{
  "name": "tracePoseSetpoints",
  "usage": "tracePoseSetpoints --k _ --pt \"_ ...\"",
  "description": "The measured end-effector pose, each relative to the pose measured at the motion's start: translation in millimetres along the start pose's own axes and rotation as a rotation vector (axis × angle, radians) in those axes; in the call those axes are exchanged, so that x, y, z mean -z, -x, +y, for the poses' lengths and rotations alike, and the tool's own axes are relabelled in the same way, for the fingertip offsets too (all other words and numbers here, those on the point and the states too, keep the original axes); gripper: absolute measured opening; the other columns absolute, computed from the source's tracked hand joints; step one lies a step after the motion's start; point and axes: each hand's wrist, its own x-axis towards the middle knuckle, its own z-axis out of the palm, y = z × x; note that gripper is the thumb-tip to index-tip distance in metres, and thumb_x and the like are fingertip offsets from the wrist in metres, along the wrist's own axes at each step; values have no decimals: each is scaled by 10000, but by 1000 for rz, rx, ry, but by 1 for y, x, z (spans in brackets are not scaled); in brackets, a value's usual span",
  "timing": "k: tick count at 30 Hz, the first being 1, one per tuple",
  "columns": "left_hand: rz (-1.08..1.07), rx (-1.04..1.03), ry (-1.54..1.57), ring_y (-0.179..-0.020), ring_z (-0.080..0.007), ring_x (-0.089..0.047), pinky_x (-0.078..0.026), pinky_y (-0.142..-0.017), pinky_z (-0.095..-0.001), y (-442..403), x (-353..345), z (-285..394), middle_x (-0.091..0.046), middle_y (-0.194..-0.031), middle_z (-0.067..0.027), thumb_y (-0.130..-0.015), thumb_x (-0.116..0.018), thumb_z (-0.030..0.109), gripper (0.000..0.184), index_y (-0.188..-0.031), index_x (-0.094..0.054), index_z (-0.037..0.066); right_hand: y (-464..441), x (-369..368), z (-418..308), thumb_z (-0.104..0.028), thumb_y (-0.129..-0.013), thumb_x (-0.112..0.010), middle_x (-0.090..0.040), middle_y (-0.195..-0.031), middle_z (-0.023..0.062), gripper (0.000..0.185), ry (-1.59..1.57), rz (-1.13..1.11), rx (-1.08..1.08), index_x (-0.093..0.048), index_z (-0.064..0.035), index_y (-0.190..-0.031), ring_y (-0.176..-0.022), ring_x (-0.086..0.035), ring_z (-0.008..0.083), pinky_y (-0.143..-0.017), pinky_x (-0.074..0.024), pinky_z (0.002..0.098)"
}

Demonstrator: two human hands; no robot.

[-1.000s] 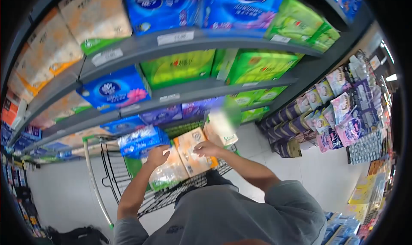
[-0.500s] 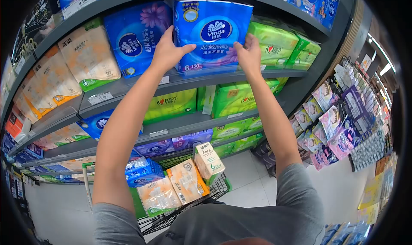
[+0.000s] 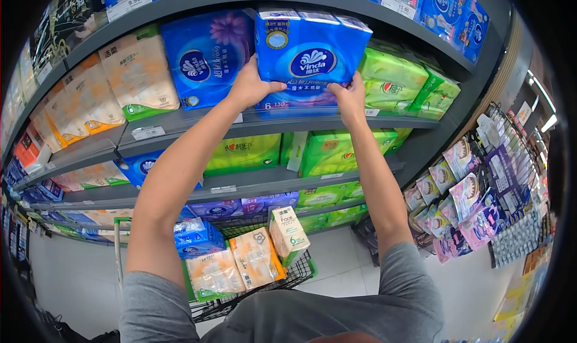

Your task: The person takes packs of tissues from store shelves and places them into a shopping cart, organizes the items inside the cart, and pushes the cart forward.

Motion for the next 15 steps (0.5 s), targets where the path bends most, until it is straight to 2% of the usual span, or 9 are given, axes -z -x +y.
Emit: tracePoseSetpoints --k 2,4,7,9,10,11,13,14,15 --pt "27 -49 -17 -1096 -324 -536 -411 -944 -364 6 -2 -2 -547 -1179 -210 -572 -815 179 865 -1294 -377 -13 3 0 9 47 -668 -597 -564 -887 84 434 -63 29 60 -455 35 -1078 -721 -540 127 -613 -460 249" --pt "122 -252 6 -1126 -351 -499 -393 -957 -381 10 -8 -15 -519 -1203 -222 -591 -797 152 834 -1296 -380 -3 7 -1 11 32 -662 -591 -555 -883 77 437 -123 57 116 -452 41 -1076 -713 -526 117 -588 -436 238" --pt "142 -264 32 -1165 -372 -450 -375 -972 -397 23 -9 -11 -487 -1223 -226 -619 -783 108 796 -1297 -378 7 14 -3 4 94 -684 -526 -535 -1010 82 473 -231 87 174 -419 17 -1138 -859 -522 125 -747 -430 245" --pt "146 -259 44 -1170 -375 -441 -373 -973 -400 32 -7 -2 -480 -1226 -223 -620 -783 95 792 -1294 -378 9 17 -4 -4 89 -687 -534 -535 -1015 85 475 -228 103 219 -420 13 -1142 -876 -522 134 -758 -432 251" --pt "185 -307 34 -1174 -378 -433 -371 -973 -403 38 -6 1 -473 -1231 -219 -617 -787 90 790 -1287 -378 5 20 -4 -8 83 -690 -542 -534 -1020 88 478 -220 126 268 -421 9 -1145 -893 -523 142 -770 -433 258" --pt "225 -353 23 -1177 -380 -425 -368 -974 -406 44 -6 2 -466 -1236 -215 -614 -791 85 788 -1280 -378 2 22 -6 -14 123 -709 -521 -542 -997 90 455 -170 186 354 -446 -11 -1138 -875 -540 150 -750 -483 290" --pt "239 -455 -72 -1172 -377 -424 -375 -963 -404 41 -2 -7 -462 -1239 -206 -598 -810 101 797 -1274 -392 33 26 2 -21 71 -737 -561 -553 -991 81 435 -138 296 311 -460 0 -1154 -898 -534 165 -775 -447 291" --pt "284 -535 -160 -1163 -374 -432 -384 -952 -404 46 5 4 -474 -1227 -200 -595 -814 108 792 -1270 -405 46 33 -2 -42 44 -774 -548 -557 -1034 88 406 -223 217 398 -459 13 -1168 -929 -533 169 -777 -437 286" --pt "359 -604 -165 -1069 -347 -507 -430 -886 -385 54 14 24 -523 -1179 -190 -606 -814 166 766 -1255 -430 32 30 0 -42 25 -803 -539 -550 -1083 99 377 -217 220 523 -455 28 -1170 -955 -530 169 -833 -431 310"
